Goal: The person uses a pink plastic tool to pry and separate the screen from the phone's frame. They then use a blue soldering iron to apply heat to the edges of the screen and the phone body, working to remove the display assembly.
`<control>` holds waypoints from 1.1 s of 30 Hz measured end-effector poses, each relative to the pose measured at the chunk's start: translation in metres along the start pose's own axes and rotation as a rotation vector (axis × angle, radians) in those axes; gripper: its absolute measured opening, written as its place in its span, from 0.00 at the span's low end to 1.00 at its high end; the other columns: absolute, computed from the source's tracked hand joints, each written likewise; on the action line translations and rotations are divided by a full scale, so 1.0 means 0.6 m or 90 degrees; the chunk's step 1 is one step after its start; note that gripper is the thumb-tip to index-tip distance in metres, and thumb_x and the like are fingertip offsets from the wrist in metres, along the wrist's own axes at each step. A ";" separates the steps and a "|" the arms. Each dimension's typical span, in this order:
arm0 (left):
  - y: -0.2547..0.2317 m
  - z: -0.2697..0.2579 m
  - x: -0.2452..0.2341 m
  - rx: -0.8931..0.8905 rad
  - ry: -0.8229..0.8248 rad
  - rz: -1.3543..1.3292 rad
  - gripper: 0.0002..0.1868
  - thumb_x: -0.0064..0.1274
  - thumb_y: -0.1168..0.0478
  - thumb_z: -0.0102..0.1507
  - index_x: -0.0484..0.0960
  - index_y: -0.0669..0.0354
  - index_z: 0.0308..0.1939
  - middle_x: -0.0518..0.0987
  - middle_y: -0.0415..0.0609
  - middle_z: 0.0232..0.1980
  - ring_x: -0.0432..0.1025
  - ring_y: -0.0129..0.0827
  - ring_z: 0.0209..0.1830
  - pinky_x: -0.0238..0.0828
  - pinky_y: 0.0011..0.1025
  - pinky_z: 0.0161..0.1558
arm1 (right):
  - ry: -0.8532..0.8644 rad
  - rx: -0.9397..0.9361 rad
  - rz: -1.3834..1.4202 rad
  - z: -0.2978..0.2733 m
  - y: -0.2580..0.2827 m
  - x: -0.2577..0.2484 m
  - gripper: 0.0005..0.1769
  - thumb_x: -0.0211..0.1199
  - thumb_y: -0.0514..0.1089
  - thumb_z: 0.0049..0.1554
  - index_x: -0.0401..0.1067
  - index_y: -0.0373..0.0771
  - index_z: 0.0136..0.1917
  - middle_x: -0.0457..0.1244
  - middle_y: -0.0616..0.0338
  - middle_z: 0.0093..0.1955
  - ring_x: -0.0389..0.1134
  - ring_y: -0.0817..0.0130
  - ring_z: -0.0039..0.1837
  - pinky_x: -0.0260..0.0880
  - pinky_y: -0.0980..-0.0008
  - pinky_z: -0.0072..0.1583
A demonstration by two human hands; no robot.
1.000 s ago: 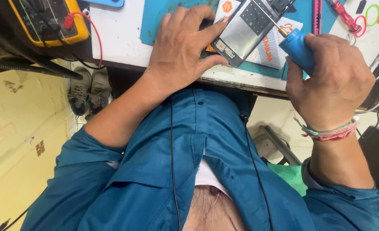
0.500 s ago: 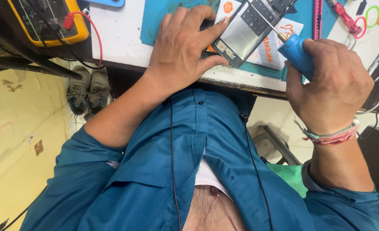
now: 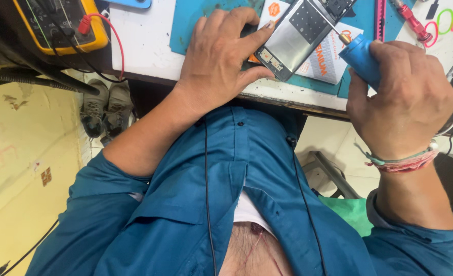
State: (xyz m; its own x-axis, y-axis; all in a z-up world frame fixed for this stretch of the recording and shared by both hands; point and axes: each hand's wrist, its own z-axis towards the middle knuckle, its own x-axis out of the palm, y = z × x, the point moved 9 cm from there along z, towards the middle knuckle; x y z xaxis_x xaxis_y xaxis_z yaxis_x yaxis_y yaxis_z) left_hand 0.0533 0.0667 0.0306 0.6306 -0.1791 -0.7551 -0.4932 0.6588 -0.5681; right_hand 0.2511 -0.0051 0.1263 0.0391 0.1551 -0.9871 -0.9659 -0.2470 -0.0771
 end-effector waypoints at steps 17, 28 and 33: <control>0.000 0.000 -0.001 -0.003 -0.004 -0.005 0.36 0.70 0.40 0.61 0.81 0.53 0.66 0.70 0.44 0.62 0.63 0.40 0.58 0.59 0.41 0.56 | 0.018 -0.003 -0.014 0.004 0.015 -0.005 0.16 0.66 0.35 0.56 0.69 0.38 0.58 0.68 0.57 0.59 0.69 0.58 0.57 0.68 0.66 0.57; -0.001 0.000 -0.001 0.001 -0.008 -0.001 0.36 0.70 0.39 0.61 0.81 0.52 0.66 0.70 0.44 0.62 0.63 0.40 0.58 0.59 0.41 0.55 | 0.023 0.014 0.013 0.007 0.027 -0.009 0.15 0.70 0.36 0.60 0.71 0.37 0.59 0.68 0.55 0.57 0.70 0.57 0.55 0.69 0.64 0.55; -0.001 0.000 0.000 0.005 -0.008 0.009 0.35 0.70 0.39 0.61 0.81 0.52 0.66 0.70 0.44 0.61 0.63 0.40 0.56 0.59 0.41 0.54 | 0.025 0.024 0.025 0.007 0.032 -0.010 0.15 0.70 0.36 0.59 0.72 0.37 0.59 0.69 0.55 0.57 0.70 0.57 0.55 0.69 0.65 0.55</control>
State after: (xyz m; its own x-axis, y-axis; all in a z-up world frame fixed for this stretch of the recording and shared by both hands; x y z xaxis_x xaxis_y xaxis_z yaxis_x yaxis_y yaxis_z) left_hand 0.0537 0.0662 0.0308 0.6314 -0.1604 -0.7587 -0.4970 0.6672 -0.5548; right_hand 0.2313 -0.0066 0.1316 0.0098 0.1081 -0.9941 -0.9757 -0.2166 -0.0332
